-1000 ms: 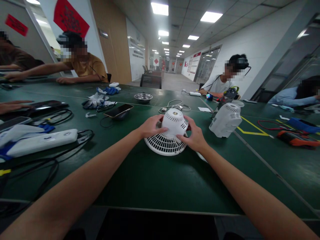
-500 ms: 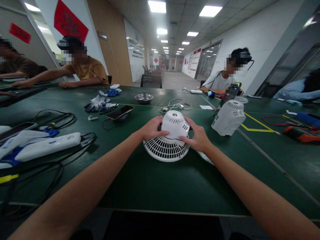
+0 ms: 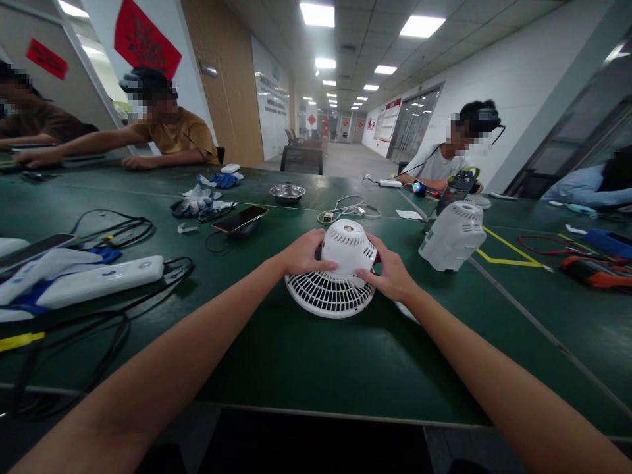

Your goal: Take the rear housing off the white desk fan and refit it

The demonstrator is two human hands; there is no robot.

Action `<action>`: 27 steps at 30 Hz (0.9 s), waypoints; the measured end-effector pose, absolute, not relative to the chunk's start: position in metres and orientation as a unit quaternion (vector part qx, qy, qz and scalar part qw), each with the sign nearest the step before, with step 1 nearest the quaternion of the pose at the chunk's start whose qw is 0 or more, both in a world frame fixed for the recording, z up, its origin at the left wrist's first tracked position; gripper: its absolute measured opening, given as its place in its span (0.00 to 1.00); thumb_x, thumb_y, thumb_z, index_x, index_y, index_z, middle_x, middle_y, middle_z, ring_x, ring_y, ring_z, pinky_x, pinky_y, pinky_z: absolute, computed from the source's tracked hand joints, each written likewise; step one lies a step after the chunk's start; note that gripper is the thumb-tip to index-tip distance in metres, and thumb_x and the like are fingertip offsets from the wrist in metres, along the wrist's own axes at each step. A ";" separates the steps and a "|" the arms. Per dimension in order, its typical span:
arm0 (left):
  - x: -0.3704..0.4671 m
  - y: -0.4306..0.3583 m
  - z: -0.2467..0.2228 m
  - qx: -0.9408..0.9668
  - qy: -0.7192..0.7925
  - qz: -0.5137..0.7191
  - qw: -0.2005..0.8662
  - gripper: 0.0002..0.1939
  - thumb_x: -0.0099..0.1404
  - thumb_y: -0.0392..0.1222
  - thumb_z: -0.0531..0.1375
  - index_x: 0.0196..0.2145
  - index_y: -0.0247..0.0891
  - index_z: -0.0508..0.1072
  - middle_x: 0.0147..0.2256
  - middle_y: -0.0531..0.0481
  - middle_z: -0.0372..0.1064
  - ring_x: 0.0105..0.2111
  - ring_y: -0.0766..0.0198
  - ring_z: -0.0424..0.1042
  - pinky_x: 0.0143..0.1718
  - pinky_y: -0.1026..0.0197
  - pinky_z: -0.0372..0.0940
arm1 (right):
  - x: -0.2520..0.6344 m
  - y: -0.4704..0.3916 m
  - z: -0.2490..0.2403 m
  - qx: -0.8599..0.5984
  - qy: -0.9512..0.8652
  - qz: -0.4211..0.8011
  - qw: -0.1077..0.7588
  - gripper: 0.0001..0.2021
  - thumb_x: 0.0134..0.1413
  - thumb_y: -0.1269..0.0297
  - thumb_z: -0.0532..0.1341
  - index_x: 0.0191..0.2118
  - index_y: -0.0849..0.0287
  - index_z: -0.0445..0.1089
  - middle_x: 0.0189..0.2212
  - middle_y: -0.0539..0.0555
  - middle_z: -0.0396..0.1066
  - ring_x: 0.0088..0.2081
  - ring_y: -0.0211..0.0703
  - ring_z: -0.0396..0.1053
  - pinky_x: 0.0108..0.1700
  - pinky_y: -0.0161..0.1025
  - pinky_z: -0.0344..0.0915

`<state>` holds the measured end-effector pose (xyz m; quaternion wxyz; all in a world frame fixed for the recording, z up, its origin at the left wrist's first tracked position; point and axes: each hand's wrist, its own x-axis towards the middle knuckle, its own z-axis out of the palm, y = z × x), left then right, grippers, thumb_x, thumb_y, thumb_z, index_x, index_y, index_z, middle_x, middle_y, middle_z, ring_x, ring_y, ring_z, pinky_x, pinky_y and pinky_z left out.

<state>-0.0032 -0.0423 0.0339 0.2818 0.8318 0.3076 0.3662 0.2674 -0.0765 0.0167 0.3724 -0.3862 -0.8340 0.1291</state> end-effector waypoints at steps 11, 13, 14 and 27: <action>-0.007 -0.033 0.024 0.885 0.292 0.323 0.166 0.37 0.55 0.64 0.68 0.54 0.34 0.72 0.53 0.35 0.71 0.54 0.41 0.69 0.55 0.40 0.64 | 0.263 -0.077 0.014 -0.391 -0.825 0.147 0.381 0.42 0.53 0.48 0.69 0.68 0.55 0.54 0.57 0.64 0.70 0.52 0.61 0.72 0.53 0.60 0.70; -0.009 -0.031 0.022 0.889 0.301 0.314 0.143 0.39 0.57 0.66 0.66 0.55 0.34 0.71 0.51 0.35 0.72 0.51 0.42 0.71 0.52 0.40 0.66 | 0.263 -0.077 0.013 -0.389 -0.825 0.148 0.383 0.42 0.53 0.48 0.69 0.68 0.55 0.54 0.57 0.64 0.70 0.52 0.61 0.72 0.53 0.60 0.70; -0.009 -0.031 0.021 0.889 0.306 0.312 0.137 0.39 0.57 0.67 0.65 0.55 0.34 0.71 0.51 0.35 0.72 0.50 0.43 0.71 0.51 0.40 0.67 | 0.263 -0.077 0.013 -0.389 -0.825 0.149 0.383 0.42 0.53 0.49 0.69 0.68 0.55 0.54 0.57 0.64 0.70 0.52 0.61 0.72 0.53 0.60 0.70; -0.007 -0.031 0.020 0.886 0.303 0.325 0.133 0.45 0.53 0.66 0.69 0.60 0.35 0.67 0.53 0.35 0.72 0.51 0.41 0.72 0.52 0.40 0.68 | 0.262 -0.077 0.012 -0.392 -0.819 0.133 0.397 0.42 0.51 0.48 0.70 0.67 0.55 0.56 0.54 0.63 0.73 0.49 0.60 0.73 0.50 0.58 0.71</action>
